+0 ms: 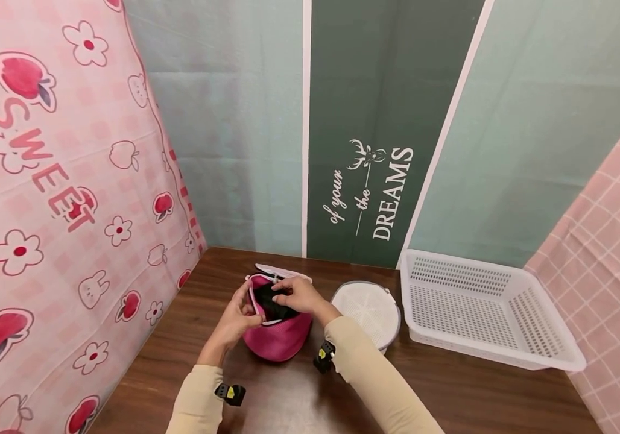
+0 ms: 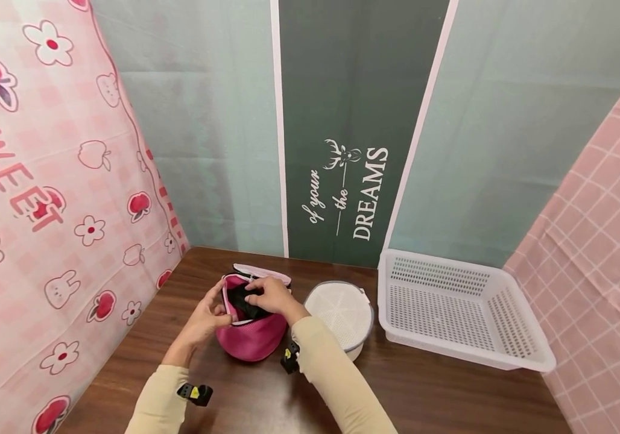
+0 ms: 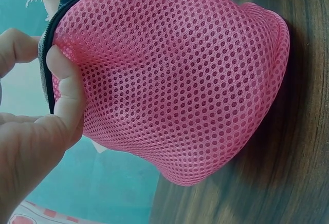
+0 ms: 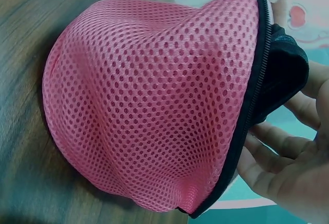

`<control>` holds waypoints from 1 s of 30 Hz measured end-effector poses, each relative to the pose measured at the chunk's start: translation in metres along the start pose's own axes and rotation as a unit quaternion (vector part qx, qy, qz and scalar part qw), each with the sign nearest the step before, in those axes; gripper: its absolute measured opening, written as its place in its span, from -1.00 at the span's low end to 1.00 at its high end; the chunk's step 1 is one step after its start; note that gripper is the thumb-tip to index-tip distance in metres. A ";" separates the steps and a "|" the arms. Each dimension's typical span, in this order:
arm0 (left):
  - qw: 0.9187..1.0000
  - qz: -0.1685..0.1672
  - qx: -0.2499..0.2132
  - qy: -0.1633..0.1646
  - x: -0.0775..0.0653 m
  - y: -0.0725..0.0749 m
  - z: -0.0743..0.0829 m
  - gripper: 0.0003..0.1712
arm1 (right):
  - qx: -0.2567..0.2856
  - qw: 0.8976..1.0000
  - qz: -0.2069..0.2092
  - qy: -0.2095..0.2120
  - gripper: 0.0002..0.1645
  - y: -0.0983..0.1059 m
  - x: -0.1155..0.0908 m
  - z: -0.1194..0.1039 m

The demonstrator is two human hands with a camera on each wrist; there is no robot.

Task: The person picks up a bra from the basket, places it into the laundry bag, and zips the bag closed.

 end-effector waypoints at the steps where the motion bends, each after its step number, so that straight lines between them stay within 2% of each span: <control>1: 1.000 0.000 -0.001 0.000 0.000 0.000 0.000 0.10 | -0.010 1.000 -0.008 0.006 -0.72 -0.002 0.001 -0.001; 7: 1.000 0.003 0.008 -0.011 0.001 0.000 0.004 0.06 | -0.078 0.995 -0.056 0.033 -0.73 -0.015 0.007 -0.004; 11: 0.999 -0.011 0.028 -0.028 0.003 -0.003 0.010 0.04 | -0.116 0.988 -0.095 0.040 -0.73 -0.026 0.010 -0.003; 13: 0.998 -0.019 0.039 -0.039 0.004 -0.005 0.012 0.04 | -0.117 0.985 -0.122 0.038 -0.73 -0.033 0.009 0.000; 16: 0.997 -0.025 0.053 -0.047 0.006 -0.007 0.014 0.03 | -0.106 0.982 -0.156 0.021 -0.69 -0.042 0.006 0.007; 19: 0.997 -0.028 0.050 -0.044 0.008 -0.007 0.013 0.05 | -0.104 0.981 -0.165 -0.005 -0.63 -0.046 0.005 0.015; 25: 0.998 -0.050 0.025 -0.037 0.007 -0.010 0.015 0.07 | -0.150 0.973 -0.172 -0.039 -0.67 -0.054 0.007 0.021; 30: 0.998 -0.048 0.025 -0.029 0.008 -0.009 0.018 0.05 | -0.205 0.959 -0.186 -0.059 -0.70 -0.060 0.008 0.025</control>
Point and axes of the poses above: each hand's wrist, its own x-axis towards the middle knuckle, its own y-axis out of the back of the hand, z = x × y, the point moved 9 cm from there along x, towards the middle knuckle, and after that the axes turned 7 degrees about y, right-handed, at the moved point
